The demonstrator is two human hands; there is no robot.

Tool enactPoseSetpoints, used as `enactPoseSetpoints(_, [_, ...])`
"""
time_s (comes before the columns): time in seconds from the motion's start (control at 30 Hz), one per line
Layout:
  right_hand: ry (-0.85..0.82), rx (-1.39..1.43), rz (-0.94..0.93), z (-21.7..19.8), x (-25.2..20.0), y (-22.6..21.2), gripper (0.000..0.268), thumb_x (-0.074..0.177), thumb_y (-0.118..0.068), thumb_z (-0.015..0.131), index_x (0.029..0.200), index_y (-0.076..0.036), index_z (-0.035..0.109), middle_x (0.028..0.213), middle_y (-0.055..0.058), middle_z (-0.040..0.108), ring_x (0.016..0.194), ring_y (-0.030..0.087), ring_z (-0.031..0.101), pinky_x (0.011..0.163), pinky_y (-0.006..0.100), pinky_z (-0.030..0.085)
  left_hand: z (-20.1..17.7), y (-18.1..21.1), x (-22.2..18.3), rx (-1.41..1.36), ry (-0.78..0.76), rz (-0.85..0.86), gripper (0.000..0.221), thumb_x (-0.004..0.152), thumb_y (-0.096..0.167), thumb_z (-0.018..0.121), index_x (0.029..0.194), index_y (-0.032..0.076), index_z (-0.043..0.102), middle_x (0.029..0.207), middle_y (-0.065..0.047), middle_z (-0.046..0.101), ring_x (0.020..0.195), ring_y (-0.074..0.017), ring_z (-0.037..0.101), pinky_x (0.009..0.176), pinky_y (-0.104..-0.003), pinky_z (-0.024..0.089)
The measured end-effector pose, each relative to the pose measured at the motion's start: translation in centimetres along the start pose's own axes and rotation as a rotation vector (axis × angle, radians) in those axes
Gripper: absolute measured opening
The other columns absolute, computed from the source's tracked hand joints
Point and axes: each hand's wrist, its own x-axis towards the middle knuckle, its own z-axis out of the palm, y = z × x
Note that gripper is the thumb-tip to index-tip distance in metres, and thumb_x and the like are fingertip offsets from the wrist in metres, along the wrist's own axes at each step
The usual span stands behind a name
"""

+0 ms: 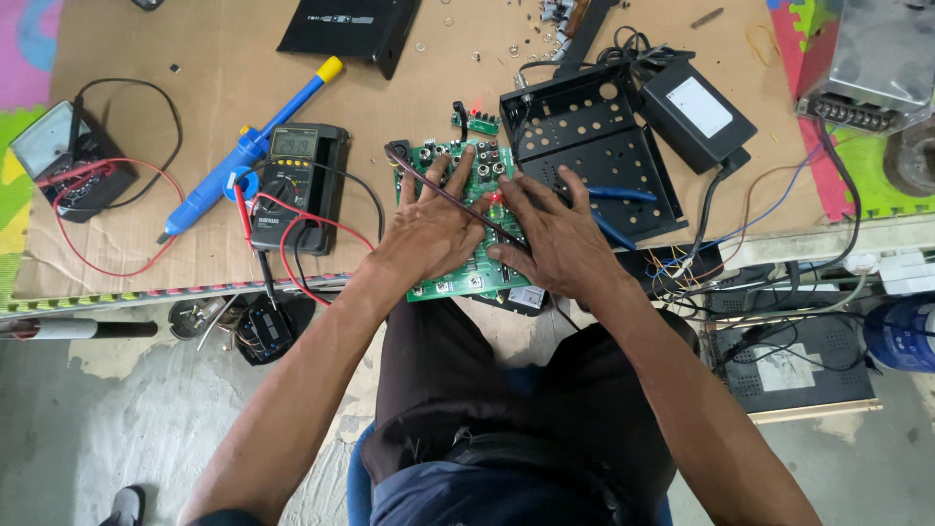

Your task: The person repairs a green circuit board by soldering components with a soldering iron, measuring electrical values with a multimeter, and fitting the board into a black metal housing. They handle a circuit board, a multimeter, and a black casing.

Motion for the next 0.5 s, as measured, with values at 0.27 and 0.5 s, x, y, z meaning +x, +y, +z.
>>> enactPoseSetpoints(0.27, [0.323,0.082,0.029,-1.7,-5.9,-4.3,0.068,0.100,-0.058,0.050,0.144,-0.007,0.055,0.132,0.010,0.068,0.131,0.027,0.059,0.122,0.056,0.019,1.1,-2.9,1.4,-0.070,0.482,0.160,0.055,0.096,0.026,0.068,0.149,0.021,0.054,0.159,-0.019,0.037,0.138,-0.0383,0.036,0.110,-0.056,0.033])
enactPoseSetpoints(0.5, [0.271,0.303,0.068,-1.0,-13.3,-9.0,0.047,0.102,-0.039,0.056,0.138,-0.010,0.057,0.135,0.002,0.066,0.128,0.020,0.060,0.118,0.050,0.032,-0.7,-2.9,5.4,0.075,0.286,0.125,0.125,0.076,0.047,0.091,0.166,0.012,0.012,0.168,-0.025,-0.001,0.152,-0.0464,0.021,0.120,-0.058,0.030])
